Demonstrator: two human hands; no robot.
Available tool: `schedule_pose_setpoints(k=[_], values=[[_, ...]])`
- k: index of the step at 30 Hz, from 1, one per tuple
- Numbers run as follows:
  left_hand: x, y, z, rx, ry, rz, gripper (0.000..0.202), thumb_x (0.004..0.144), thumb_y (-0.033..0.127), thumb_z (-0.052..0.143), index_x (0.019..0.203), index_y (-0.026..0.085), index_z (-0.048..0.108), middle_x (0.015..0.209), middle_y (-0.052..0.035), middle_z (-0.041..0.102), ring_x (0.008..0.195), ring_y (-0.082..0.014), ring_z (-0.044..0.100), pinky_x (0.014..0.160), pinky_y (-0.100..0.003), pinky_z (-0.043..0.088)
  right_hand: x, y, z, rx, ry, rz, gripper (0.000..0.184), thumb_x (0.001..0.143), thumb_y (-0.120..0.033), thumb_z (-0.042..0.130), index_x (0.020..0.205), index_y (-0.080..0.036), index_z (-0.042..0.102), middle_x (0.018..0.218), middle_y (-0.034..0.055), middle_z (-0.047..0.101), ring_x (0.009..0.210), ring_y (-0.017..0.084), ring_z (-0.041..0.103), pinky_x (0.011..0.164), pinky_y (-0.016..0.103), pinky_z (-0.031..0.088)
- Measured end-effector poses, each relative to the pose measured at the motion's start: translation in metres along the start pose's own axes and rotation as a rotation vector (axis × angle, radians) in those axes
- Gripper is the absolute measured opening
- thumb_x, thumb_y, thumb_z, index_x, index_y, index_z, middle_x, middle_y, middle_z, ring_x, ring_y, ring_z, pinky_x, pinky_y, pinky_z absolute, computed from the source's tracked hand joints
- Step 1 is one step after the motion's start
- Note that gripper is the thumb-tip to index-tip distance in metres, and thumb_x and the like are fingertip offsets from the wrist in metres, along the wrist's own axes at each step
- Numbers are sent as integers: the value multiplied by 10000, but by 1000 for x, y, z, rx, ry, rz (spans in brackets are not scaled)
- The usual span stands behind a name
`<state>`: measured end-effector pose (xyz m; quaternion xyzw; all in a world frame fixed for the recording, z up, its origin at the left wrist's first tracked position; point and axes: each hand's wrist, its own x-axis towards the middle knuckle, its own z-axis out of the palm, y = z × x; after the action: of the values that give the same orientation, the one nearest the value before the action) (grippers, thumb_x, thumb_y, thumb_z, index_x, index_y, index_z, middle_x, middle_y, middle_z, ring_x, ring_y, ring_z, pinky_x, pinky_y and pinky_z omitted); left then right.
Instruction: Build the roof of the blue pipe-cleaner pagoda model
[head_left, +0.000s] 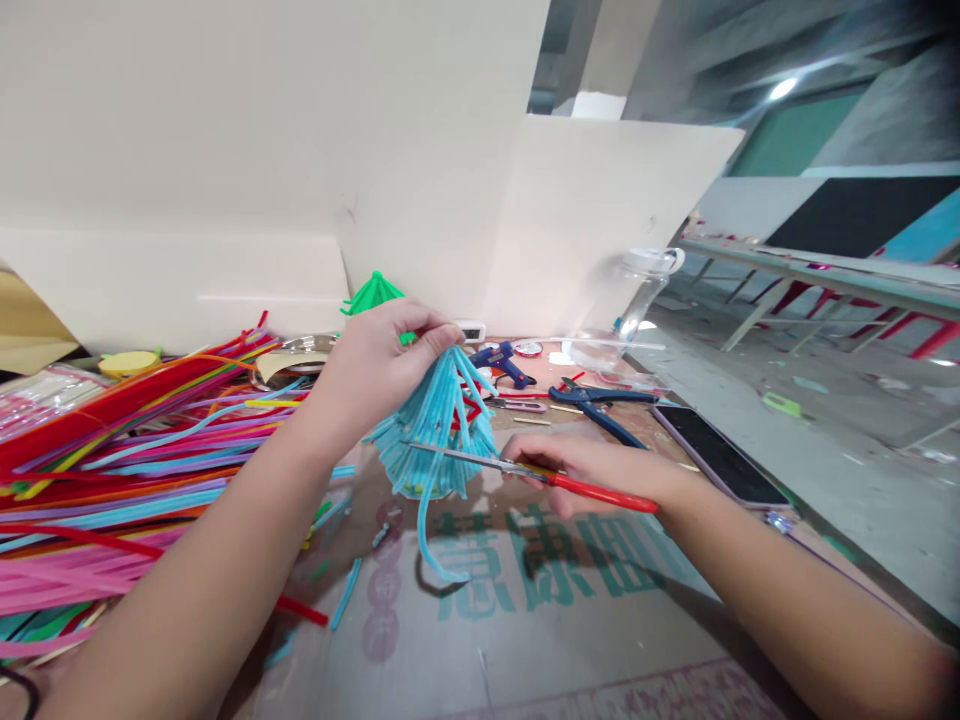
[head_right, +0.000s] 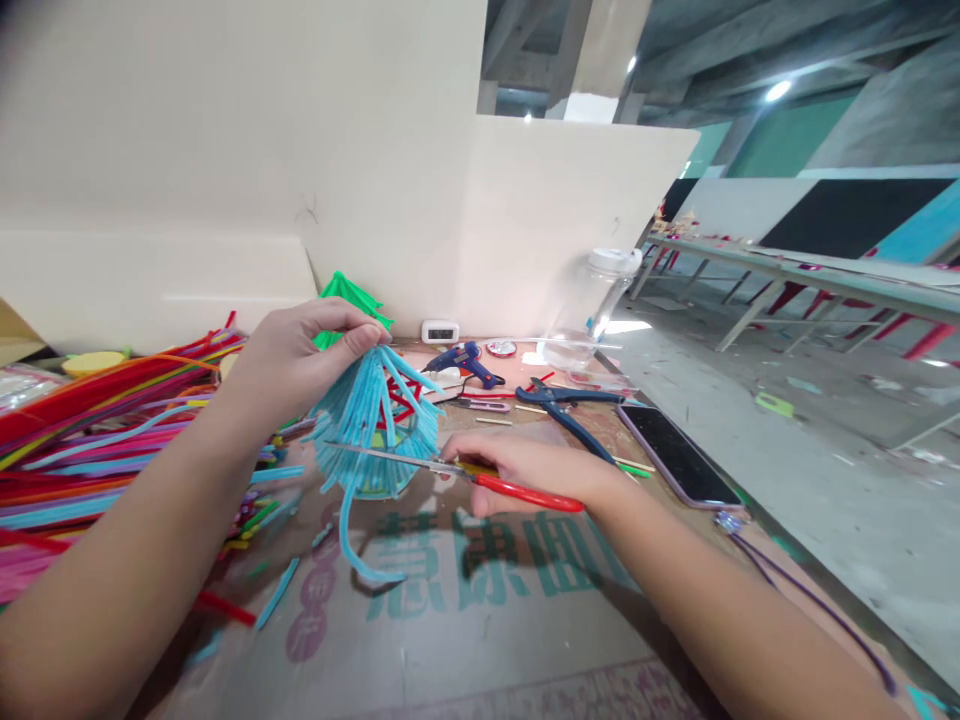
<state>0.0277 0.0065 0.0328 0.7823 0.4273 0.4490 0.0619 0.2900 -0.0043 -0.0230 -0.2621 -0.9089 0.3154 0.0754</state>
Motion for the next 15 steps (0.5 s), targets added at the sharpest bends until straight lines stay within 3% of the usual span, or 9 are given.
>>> schedule_pose_setpoints(k=[5, 10, 15], values=[[0, 2, -1, 6, -11, 7, 276, 891, 392, 541, 849, 188, 722, 868, -26, 717, 835, -187, 639, 742, -277, 465, 0, 0, 2, -40, 41, 23, 289, 797, -300, 656, 1038, -175, 554, 884, -4, 579, 772, 136, 511, 717, 242, 393], [0, 3, -2, 20, -21, -2, 285, 890, 397, 535, 859, 185, 723, 870, -31, 718, 840, -193, 636, 745, -283, 470, 1, 0, 4, 26, 18, 24, 256, 815, -211, 619, 1059, -171, 552, 706, -49, 639, 710, 133, 583, 712, 240, 405], [0, 1, -1, 19, -7, 3, 286, 890, 403, 542, 848, 185, 723, 882, -30, 723, 847, -193, 642, 749, -282, 464, 1, 1, 6, 115, 10, 15, 178, 853, -195, 558, 1030, -177, 557, 691, -51, 673, 711, 132, 623, 697, 234, 413]])
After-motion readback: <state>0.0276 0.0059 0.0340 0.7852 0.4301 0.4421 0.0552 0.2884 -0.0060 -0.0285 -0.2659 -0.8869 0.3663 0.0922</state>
